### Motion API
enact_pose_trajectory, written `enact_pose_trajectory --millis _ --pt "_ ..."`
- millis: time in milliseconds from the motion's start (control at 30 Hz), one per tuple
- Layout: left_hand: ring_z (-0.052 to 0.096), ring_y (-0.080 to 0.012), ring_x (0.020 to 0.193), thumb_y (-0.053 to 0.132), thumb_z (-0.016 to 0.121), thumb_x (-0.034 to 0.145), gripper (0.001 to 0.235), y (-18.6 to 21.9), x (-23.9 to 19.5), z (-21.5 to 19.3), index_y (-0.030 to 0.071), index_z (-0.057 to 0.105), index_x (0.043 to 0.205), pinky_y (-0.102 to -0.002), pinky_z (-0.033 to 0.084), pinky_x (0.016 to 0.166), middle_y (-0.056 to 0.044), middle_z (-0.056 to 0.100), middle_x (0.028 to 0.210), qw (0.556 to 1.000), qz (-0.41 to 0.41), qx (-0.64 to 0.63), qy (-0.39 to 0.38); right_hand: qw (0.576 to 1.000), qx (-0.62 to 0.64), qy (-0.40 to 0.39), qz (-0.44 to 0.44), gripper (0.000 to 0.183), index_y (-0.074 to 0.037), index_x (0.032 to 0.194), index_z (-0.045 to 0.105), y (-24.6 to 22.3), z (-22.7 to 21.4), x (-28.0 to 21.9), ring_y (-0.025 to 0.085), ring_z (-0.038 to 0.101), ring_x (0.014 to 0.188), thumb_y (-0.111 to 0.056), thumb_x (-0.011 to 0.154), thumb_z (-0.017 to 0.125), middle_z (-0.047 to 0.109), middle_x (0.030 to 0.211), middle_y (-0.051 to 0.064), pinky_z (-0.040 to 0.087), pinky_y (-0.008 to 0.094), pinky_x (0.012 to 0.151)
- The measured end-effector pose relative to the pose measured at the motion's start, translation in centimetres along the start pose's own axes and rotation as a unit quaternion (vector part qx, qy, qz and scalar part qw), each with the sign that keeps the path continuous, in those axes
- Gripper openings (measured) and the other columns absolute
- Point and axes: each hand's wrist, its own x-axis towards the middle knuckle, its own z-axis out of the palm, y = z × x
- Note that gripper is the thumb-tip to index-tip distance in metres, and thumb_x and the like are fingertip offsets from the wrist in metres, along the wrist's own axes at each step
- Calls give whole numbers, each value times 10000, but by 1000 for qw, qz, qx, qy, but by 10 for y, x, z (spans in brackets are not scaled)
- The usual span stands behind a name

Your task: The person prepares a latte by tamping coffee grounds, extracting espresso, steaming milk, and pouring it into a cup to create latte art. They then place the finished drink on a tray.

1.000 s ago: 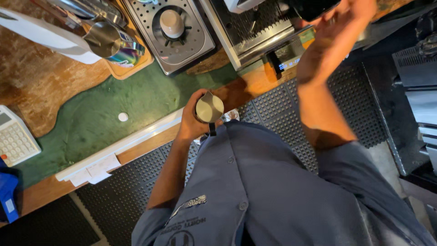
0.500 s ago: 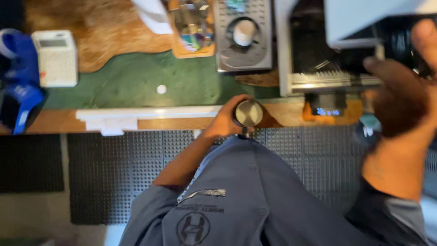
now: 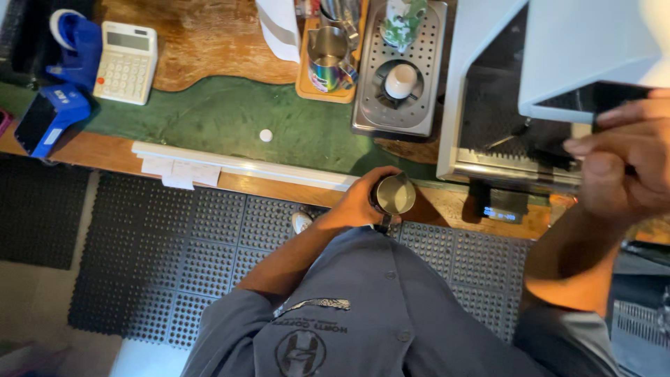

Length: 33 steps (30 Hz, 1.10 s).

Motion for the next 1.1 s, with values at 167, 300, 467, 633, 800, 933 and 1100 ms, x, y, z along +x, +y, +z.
enact_pose_trajectory --millis 167,300,467,633,800,933,1100 --pt "608 -200 1257 167 968 641 947 -8 2 8 34 500 1453 -348 493 1095 -102 633 1329 1000 2 -5 -16 986 -59 -115 -101 445 -65 660 691 -27 0 53 285 644 718 -364 988 713 638 650 75 496 438 888" --pt "602 -198 1270 165 971 619 963 -11 8 13 39 498 1447 -344 501 1088 -92 617 1347 998 -29 -34 -40 961 -69 -223 -146 452 -102 583 683 -45 -2 89 222 663 635 -441 881 719 619 557 47 565 419 831" --pt "592 -199 1272 165 974 617 957 -10 10 13 50 500 1440 -341 492 1090 -96 619 1354 998 -42 -8 -46 960 -78 -225 -146 440 -102 542 648 -68 8 114 272 658 596 -387 838 805 616 545 63 565 426 805" --pt "603 -209 1265 189 980 652 922 -18 22 23 60 498 1427 -355 508 1095 -99 622 1360 997 -9 -27 -67 954 -80 -221 -185 456 -79 613 650 -75 -6 119 311 682 678 -404 871 839 635 627 69 539 402 801" --pt "599 -206 1258 184 967 631 944 -23 21 12 45 498 1437 -357 488 1083 -108 627 1332 996 -44 22 -68 962 -40 -211 -167 400 -68 578 681 -68 4 119 278 620 554 -391 779 805 580 535 72 556 434 731" --pt "586 -191 1274 194 973 670 940 -27 15 16 45 471 1450 -353 496 1100 -88 600 1360 994 -21 -81 -72 952 -39 -219 -210 499 -30 571 641 -58 1 109 275 610 569 -395 858 823 588 557 94 557 422 734" --pt "610 -196 1266 192 975 682 911 -22 17 8 35 492 1438 -344 519 1086 -87 621 1361 996 -23 -28 -82 983 14 -109 -146 467 -41 769 695 -47 5 77 233 637 702 -405 1059 728 600 690 84 542 381 797"
